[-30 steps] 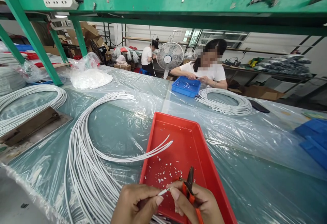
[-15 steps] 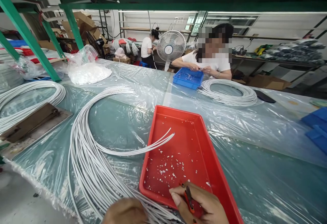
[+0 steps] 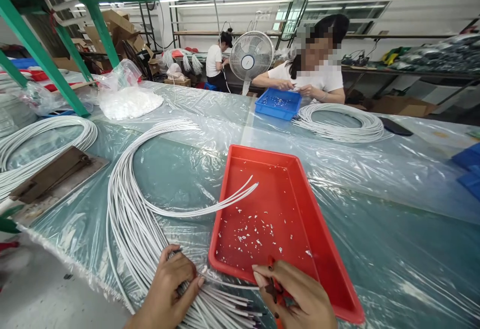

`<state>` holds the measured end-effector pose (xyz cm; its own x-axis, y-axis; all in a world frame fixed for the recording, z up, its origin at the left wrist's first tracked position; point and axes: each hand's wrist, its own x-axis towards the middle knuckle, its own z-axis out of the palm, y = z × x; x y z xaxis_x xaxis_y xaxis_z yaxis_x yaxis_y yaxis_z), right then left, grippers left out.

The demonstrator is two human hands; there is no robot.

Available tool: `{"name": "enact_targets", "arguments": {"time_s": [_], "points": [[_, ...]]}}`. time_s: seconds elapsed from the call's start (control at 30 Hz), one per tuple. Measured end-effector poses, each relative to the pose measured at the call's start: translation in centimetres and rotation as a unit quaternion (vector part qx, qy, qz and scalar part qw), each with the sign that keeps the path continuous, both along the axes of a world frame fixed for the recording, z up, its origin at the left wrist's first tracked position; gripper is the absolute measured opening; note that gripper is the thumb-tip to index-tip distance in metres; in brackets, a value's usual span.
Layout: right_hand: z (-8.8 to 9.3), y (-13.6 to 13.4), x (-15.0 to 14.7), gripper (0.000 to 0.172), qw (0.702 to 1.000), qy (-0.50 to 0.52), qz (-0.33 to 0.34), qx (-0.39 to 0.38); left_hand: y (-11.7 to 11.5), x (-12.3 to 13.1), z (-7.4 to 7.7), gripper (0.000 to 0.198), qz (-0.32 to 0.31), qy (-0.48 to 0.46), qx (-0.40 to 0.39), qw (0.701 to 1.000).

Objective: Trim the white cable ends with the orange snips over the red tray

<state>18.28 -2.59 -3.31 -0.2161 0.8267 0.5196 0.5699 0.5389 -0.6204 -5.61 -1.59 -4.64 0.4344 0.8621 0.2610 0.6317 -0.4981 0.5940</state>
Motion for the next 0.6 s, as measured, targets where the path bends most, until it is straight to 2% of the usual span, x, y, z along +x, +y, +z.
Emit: {"name": "enact_targets", "arguments": {"time_s": [0.1,0.23,0.3,0.43,0.6], "points": [[-0.8,-0.3,0.7,0.019,0.998,-0.035,0.001,0.045,-0.2,-0.4,0.3,0.023,-0.041,0.016,-0.049,0.998],[-1.4,-0.8,1.5,0.027,0.994,-0.056,-0.004,0.093,-0.4,-0.7,0.8,0.019,-0.063,0.019,-0.083,0.994],[-1.4,-1.0,1.9,0.026,0.988,-0.078,-0.017,0.129,-0.5,-0.6,0.8,0.024,-0.052,0.027,-0.092,0.994],[-1.3,-1.2,2.4,0.027,0.976,-0.105,-0.036,0.188,-0.6,-0.3,0.0,0.04,0.014,0.033,-0.079,0.996],[-1.0,-1.3,2.6,0.027,0.968,-0.097,-0.043,0.226,-0.4,0.0,0.1,0.044,0.024,0.058,-0.077,0.995]]}}
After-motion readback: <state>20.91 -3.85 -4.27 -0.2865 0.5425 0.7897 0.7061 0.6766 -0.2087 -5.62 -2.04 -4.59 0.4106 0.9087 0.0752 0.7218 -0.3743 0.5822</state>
